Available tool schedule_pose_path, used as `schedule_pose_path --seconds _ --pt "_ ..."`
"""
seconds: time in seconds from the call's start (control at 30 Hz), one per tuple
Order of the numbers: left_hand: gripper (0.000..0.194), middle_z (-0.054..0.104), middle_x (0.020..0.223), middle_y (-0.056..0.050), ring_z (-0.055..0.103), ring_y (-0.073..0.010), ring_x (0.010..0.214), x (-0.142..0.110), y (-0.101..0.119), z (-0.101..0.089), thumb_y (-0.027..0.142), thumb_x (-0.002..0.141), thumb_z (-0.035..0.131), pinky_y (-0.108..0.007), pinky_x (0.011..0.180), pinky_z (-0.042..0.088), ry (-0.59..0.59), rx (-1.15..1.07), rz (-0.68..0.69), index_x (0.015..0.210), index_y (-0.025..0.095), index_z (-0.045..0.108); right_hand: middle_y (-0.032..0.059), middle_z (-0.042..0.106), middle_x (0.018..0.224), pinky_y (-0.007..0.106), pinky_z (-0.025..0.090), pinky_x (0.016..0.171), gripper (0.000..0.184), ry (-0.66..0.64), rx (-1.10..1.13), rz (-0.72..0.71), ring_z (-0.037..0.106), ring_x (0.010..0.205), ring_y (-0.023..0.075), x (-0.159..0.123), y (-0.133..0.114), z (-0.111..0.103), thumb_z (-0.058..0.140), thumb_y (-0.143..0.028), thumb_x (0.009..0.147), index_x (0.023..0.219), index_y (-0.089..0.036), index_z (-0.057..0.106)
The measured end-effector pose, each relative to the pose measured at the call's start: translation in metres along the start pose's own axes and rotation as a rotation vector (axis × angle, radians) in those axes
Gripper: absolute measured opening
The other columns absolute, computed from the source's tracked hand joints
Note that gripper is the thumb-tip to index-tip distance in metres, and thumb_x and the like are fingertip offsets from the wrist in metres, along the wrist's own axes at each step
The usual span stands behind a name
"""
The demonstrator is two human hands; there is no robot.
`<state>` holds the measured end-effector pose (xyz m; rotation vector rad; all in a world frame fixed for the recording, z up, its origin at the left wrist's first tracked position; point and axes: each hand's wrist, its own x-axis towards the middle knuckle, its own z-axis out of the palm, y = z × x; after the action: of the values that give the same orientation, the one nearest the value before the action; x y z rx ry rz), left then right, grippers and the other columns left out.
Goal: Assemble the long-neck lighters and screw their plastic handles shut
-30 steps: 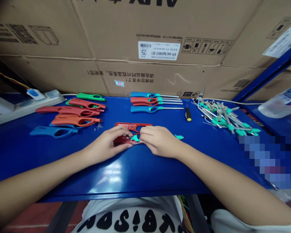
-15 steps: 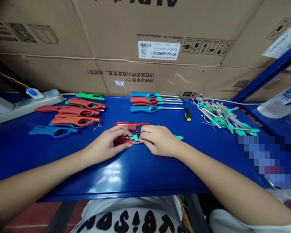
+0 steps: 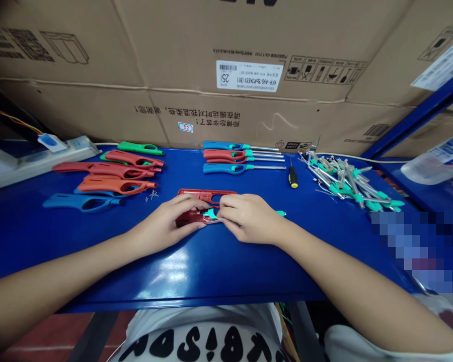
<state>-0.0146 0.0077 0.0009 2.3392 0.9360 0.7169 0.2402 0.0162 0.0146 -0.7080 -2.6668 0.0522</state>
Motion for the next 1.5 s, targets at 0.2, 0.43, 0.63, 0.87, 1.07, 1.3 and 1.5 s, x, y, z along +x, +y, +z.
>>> schedule_pose_path --seconds 0.2,0.43,0.63,0.87,1.07,1.3,1.5 --pt "0.030 0.064 0.119 -0.008 0.061 -0.0230 0.112 0.000 0.000 0.000 0.022 0.093 0.067 -0.041 0.100 0.050 0.000 -0.009 -0.001 0.123 0.021 0.064 0.0078 0.069 0.092 0.031 0.042 0.070 0.023 -0.037 -0.082 -0.047 0.058 0.080 0.0182 0.001 -0.001 -0.003 0.050 -0.020 0.099 0.093 -0.018 0.072" --pt "0.036 0.062 0.108 -0.007 0.061 -0.0201 0.102 -0.001 -0.002 0.001 0.018 0.095 0.064 -0.037 0.094 0.052 0.007 0.006 0.049 0.130 0.023 0.066 0.0102 0.069 0.092 0.033 0.040 0.068 0.024 -0.140 -0.226 -0.065 0.056 0.079 0.0199 0.005 -0.010 -0.008 0.047 -0.017 0.100 0.102 -0.013 0.071" --pt "0.034 0.061 0.106 -0.009 0.059 -0.0201 0.101 0.000 -0.001 0.000 0.017 0.097 0.061 -0.037 0.094 0.052 0.003 0.096 0.142 0.130 0.019 0.067 0.0102 0.069 0.093 0.033 0.040 0.068 0.026 -0.209 -0.270 -0.075 0.056 0.081 0.0208 0.006 -0.012 -0.009 0.045 -0.017 0.101 0.105 -0.012 0.070" --pt "0.031 0.061 0.106 -0.012 0.057 -0.0220 0.102 -0.001 0.005 0.000 0.023 0.101 0.055 -0.039 0.094 0.051 -0.040 0.196 0.142 0.127 0.015 0.069 0.0110 0.069 0.095 0.033 0.040 0.068 0.026 -0.235 -0.276 -0.089 0.058 0.083 0.0214 0.007 -0.014 -0.010 0.047 -0.016 0.101 0.106 -0.010 0.071" --pt "0.033 0.062 0.112 -0.012 0.057 -0.0240 0.106 -0.002 0.006 -0.002 0.027 0.102 0.052 -0.041 0.096 0.050 -0.064 0.278 0.135 0.131 0.019 0.067 0.0095 0.070 0.098 0.033 0.043 0.069 0.025 -0.149 -0.175 -0.031 0.062 0.085 0.0207 0.003 -0.009 -0.014 0.051 -0.021 0.099 0.107 -0.015 0.073" --pt "0.039 0.063 0.117 -0.011 0.059 -0.0227 0.110 -0.001 0.000 -0.007 0.029 0.101 0.055 -0.041 0.099 0.049 -0.058 0.194 0.123 0.139 0.021 0.060 0.0087 0.072 0.104 0.033 0.049 0.072 0.027 -0.045 -0.108 0.037 0.064 0.086 0.0203 -0.003 0.002 -0.018 0.051 -0.025 0.100 0.111 -0.018 0.074" --pt "0.030 0.068 0.113 -0.011 0.063 -0.0221 0.105 0.000 0.004 -0.013 0.026 0.101 0.053 -0.039 0.094 0.053 -0.009 0.186 0.122 0.125 0.017 0.068 0.0136 0.061 0.134 0.045 0.050 0.094 0.039 -0.143 -0.006 0.032 0.059 0.113 0.0269 -0.002 0.003 -0.019 0.054 -0.037 0.099 0.135 -0.023 0.064"
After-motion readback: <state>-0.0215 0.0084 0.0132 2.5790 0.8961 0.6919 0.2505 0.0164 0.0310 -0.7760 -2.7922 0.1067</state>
